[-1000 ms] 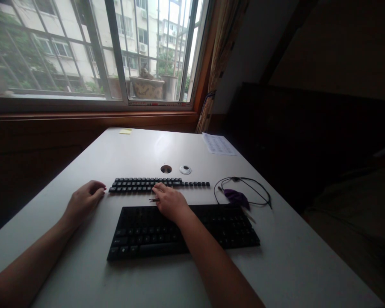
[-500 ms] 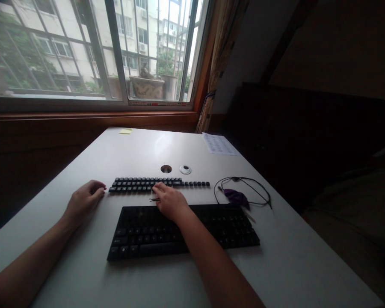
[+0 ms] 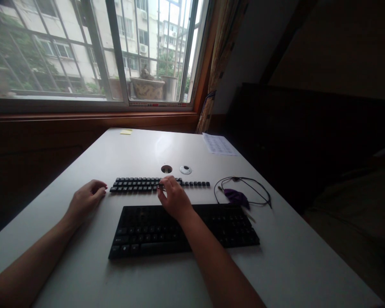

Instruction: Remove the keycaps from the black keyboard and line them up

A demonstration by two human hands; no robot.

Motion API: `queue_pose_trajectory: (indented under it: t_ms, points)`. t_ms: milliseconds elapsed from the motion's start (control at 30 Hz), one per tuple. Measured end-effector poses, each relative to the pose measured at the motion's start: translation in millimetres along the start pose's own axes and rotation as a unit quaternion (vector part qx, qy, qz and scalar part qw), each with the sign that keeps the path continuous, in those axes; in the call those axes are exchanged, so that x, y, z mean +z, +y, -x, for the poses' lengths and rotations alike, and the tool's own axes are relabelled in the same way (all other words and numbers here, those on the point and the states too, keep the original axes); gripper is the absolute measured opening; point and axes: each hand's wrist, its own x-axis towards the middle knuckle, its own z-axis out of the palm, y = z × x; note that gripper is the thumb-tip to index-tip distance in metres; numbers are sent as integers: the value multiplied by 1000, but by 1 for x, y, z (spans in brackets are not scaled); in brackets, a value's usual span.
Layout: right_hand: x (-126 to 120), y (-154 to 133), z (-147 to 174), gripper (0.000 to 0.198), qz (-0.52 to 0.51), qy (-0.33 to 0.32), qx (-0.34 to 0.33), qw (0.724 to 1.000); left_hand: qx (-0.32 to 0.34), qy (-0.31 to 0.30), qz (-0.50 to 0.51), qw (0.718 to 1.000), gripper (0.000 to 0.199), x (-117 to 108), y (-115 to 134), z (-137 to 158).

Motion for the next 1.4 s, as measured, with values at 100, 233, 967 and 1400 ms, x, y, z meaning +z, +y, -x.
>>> queue_pose_trajectory:
  t_ms: [100, 233, 967, 1400]
  points:
    - [-11, -4, -3, 13, -20, 34, 0, 999, 2, 4, 9, 1000, 21, 1, -1, 0]
    - [-36, -9, -9, 20, -23, 86, 21, 996, -3, 14, 22, 1000, 20, 1, 0, -1]
    - [-77, -4, 51, 30, 22, 4, 131, 991, 446, -141, 15, 884, 17, 17, 65, 54]
    - [-77, -15, 57, 32, 49, 1, 72, 996, 441, -208, -5, 873, 20, 16, 69, 58]
